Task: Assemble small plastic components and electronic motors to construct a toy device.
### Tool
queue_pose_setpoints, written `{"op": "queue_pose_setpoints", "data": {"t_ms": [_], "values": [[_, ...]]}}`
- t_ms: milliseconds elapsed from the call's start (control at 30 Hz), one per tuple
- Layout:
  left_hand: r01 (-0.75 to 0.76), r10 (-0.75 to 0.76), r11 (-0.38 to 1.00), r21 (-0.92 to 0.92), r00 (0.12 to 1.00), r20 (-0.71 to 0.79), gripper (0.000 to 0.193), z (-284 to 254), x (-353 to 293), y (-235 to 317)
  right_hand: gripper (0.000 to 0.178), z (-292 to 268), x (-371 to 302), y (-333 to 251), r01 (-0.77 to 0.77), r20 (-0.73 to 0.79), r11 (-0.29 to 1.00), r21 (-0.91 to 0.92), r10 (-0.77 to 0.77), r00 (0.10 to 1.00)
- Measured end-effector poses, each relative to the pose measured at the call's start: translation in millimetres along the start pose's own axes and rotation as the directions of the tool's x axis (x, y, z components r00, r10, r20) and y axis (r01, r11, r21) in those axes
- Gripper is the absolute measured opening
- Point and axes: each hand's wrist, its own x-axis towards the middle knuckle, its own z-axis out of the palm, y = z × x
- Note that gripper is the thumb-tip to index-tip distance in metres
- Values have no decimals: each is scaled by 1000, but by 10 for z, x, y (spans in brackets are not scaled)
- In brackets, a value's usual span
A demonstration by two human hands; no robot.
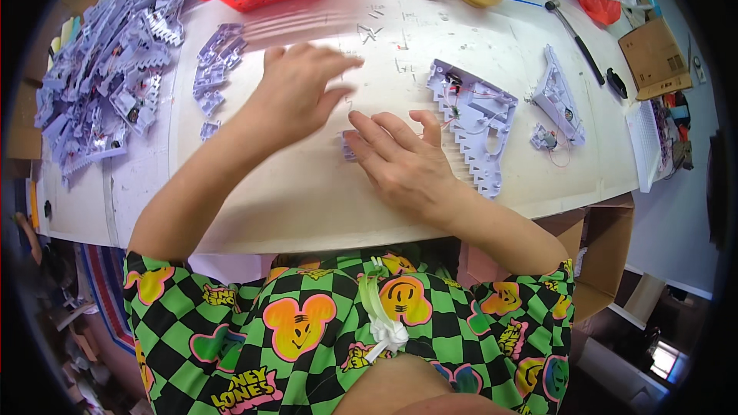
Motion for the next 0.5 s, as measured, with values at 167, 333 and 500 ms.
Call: {"op": "queue_pose_setpoints", "data": {"t_ms": [167, 333, 500], "values": [[-103, 107, 990, 99, 993, -40, 23, 457, 1017, -264, 26, -238, 85, 65, -15, -79, 993, 116, 24, 997], [-131, 138, 981, 142, 990, -39, 25, 1126, 1719, -435, 27, -306, 97, 135, -78, -94, 975, 207, 99, 991], [-111, 96, 983, 144, 990, 107, 22, 1051, 1711, -448, 19, -375, 224, 133, -103, -112, 938, 331, 147, 983]]}}
